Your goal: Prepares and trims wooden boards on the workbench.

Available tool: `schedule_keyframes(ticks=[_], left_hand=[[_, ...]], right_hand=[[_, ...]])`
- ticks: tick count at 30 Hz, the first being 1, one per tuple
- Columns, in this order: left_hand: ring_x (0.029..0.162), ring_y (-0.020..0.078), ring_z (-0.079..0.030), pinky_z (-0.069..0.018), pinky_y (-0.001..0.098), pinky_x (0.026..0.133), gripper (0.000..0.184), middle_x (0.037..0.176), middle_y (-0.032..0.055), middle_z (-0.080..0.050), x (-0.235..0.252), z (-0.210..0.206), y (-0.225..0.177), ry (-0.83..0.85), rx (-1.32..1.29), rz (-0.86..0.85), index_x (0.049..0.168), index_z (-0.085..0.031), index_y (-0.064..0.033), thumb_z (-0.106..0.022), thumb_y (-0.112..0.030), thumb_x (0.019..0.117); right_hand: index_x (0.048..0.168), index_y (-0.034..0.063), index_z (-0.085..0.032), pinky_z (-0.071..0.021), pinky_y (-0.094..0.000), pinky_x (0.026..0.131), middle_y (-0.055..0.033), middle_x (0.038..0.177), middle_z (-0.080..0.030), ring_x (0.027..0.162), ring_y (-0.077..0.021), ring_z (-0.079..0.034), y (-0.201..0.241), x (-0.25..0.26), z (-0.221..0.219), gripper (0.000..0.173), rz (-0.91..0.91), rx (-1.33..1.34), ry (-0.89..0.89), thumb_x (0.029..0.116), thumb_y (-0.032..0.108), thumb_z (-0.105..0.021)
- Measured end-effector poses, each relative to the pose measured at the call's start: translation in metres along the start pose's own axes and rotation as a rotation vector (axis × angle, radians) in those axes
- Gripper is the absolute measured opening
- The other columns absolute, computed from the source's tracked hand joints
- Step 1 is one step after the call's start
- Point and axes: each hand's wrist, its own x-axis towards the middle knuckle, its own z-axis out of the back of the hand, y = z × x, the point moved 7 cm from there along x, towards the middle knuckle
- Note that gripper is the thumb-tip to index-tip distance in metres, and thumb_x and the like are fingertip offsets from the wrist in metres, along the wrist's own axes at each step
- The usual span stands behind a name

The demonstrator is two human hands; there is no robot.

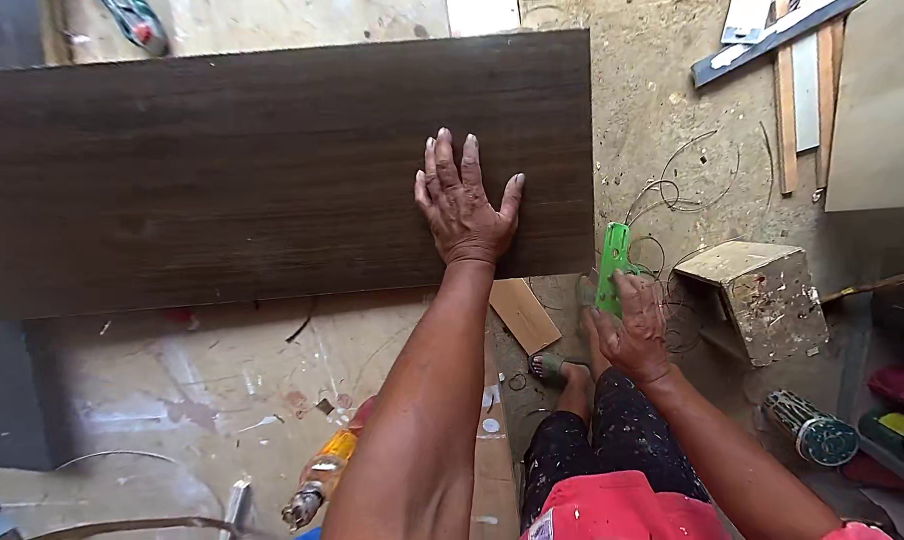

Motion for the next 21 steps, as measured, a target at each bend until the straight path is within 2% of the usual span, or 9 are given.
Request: schedule_keyframes(ticks=[4,9,18,21], left_hand=[[0.155,0.0291,-0.026,-0.0183,0.0568,0.123,0.082,0.166,0.0077,-0.035,0.000,0.000,0.000,-0.018,0.003,-0.004,0.156,-0.044,-0.0239,-0.039,-0.077,0.0935],[0.156,0.0284,-0.025,-0.0178,0.0569,0.123,0.084,0.166,0.0067,-0.034,0.001,0.001,-0.001,0.002,0.024,0.004,0.157,-0.044,-0.0246,-0.037,-0.079,0.0931],[0.155,0.0299,-0.025,-0.0180,0.0587,0.122,0.082,0.166,0.0087,-0.033,0.001,0.002,-0.003,0.007,0.021,-0.007,0.157,-0.043,-0.0228,-0.038,-0.076,0.0945],[0.156,0.0305,-0.024,-0.0167,0.0593,0.123,0.084,0.167,0.0083,-0.031,0.000,0.001,-0.003,0.015,0.037,-0.012,0.158,-0.041,-0.0230,-0.036,-0.077,0.0945]], right_hand=[[0.146,0.0068,-0.053,-0.0532,-0.0497,0.094,-0.0188,0.134,-0.060,0.121,-0.0328,-0.060,0.002,0.001,-0.005,0.061,-0.021,0.010,-0.014,0.0974,0.044,-0.059],[0.145,0.0071,-0.054,-0.0524,-0.0490,0.098,-0.0187,0.135,-0.060,0.125,-0.0322,-0.059,0.003,0.002,-0.003,0.061,-0.003,0.017,0.001,0.0961,0.043,-0.062],[0.144,0.0074,-0.057,-0.0534,-0.0496,0.088,-0.0188,0.131,-0.061,0.116,-0.0336,-0.062,0.004,0.009,0.005,0.059,0.041,-0.014,0.015,0.0956,0.041,-0.063],[0.143,0.0085,-0.060,-0.0512,-0.0507,0.091,-0.0177,0.134,-0.061,0.119,-0.0338,-0.060,0.002,0.016,0.011,0.056,0.085,-0.028,0.071,0.0960,0.040,-0.062]])
